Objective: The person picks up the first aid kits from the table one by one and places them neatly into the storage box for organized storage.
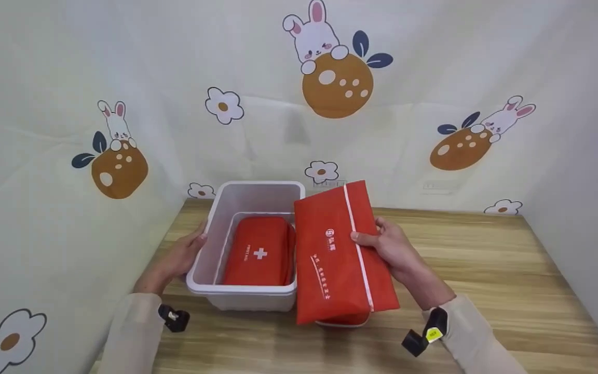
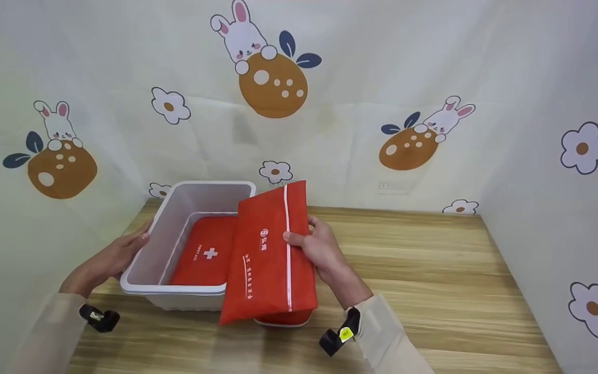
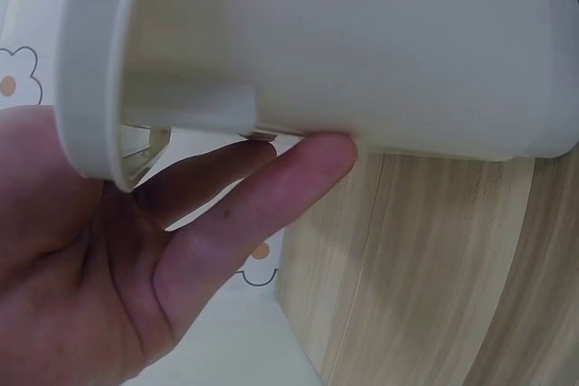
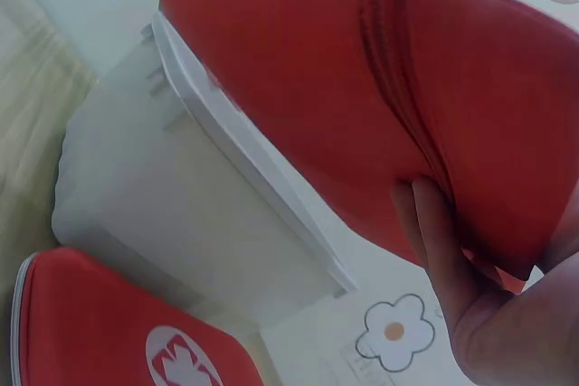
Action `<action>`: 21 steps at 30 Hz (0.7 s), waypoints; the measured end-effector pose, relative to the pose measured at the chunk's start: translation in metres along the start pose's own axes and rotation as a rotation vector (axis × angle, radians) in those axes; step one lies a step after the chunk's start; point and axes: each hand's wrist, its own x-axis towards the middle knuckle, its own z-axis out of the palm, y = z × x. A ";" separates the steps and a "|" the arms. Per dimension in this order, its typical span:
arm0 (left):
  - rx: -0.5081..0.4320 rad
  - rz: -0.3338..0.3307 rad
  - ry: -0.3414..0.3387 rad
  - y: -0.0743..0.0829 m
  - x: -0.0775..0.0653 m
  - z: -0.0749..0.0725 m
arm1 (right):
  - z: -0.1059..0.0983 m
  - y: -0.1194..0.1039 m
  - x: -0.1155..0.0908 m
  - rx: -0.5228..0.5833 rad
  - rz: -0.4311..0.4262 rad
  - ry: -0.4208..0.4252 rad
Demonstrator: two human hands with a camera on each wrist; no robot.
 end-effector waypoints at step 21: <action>0.029 0.022 0.003 0.001 0.001 -0.001 | 0.049 0.002 0.032 0.134 0.062 -0.145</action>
